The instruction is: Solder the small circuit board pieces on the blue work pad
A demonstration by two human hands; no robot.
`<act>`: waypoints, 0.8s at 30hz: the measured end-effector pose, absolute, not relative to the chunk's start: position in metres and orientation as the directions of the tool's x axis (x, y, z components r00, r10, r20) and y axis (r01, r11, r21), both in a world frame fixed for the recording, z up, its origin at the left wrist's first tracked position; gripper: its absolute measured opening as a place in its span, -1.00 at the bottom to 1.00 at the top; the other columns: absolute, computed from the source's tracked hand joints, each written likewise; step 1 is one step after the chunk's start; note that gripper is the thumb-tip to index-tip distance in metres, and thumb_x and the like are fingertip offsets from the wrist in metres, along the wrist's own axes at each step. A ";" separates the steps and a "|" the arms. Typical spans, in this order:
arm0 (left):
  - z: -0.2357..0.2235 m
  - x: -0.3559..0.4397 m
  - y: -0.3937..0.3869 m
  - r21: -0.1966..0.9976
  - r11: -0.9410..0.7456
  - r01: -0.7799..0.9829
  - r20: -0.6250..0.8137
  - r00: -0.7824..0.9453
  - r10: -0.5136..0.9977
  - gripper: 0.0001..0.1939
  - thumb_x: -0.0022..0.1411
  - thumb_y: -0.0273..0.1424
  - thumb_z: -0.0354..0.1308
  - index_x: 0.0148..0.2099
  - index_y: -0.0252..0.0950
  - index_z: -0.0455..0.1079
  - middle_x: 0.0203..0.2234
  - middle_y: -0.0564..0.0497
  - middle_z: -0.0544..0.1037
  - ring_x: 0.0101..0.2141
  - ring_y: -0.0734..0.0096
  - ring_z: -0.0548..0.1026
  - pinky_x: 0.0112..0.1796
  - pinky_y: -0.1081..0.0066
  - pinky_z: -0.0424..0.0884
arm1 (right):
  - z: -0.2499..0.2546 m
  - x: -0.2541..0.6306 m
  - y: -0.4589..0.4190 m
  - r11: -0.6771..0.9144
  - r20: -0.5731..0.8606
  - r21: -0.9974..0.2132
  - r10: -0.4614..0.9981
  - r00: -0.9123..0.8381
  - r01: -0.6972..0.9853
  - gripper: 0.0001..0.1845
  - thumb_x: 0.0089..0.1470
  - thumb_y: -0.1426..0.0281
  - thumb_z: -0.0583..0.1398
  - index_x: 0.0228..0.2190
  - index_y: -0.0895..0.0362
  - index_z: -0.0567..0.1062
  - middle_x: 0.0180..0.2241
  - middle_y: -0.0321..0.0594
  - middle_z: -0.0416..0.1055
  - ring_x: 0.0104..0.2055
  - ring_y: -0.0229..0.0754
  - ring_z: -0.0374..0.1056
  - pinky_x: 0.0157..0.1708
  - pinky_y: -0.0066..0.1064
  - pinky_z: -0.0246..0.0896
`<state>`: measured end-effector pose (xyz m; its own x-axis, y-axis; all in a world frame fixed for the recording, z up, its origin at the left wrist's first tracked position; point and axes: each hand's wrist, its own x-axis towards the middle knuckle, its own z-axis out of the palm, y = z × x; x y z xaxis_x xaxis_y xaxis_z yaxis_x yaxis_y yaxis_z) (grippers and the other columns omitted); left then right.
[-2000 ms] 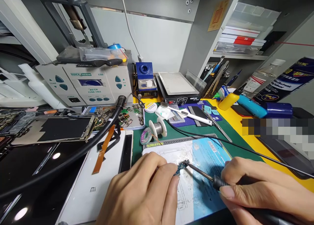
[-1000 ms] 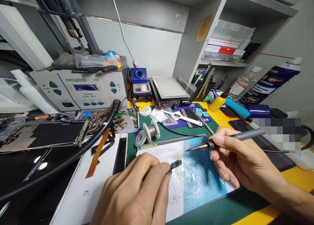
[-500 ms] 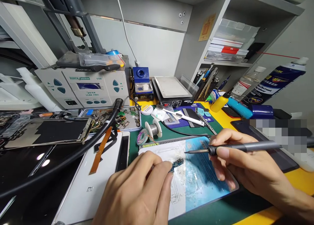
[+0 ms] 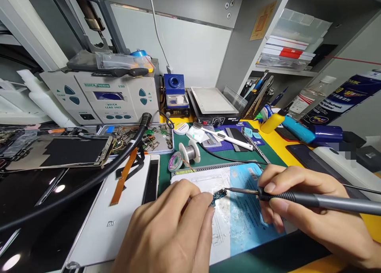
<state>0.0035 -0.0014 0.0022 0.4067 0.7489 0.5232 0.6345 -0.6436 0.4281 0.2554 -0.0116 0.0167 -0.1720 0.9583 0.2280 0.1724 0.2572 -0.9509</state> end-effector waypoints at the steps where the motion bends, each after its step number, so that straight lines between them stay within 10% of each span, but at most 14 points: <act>1: 0.002 0.004 -0.002 0.426 -0.638 0.641 0.523 0.401 0.752 -0.83 0.32 -0.49 0.07 -0.27 -0.21 0.47 -0.47 0.06 0.42 -0.48 0.46 0.49 -0.41 0.54 0.48 | 0.018 0.254 -0.012 0.290 0.254 -0.933 0.950 -0.180 0.211 -0.72 0.11 0.62 0.27 -0.29 -0.04 0.58 -0.34 -0.29 0.48 -0.58 -0.27 0.49 -0.63 -0.48 0.47; 24: -0.001 0.004 0.000 0.434 -0.629 0.644 0.504 0.406 0.763 -0.87 0.31 -0.49 0.10 -0.28 -0.23 0.45 -0.45 0.04 0.42 -0.47 0.45 0.47 -0.43 0.52 0.44 | 0.023 0.244 -0.021 0.627 0.528 -0.518 0.770 -0.358 0.582 -0.60 -0.10 0.74 0.22 -0.35 0.03 0.62 -0.40 -0.21 0.45 -0.44 -0.24 0.48 -0.54 -0.50 0.37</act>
<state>0.0035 0.0000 -0.0007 0.4055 0.7627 0.5038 0.6442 -0.6295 0.4344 0.2443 -0.0208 0.0230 -0.3584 0.7697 0.5282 0.5821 0.6266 -0.5182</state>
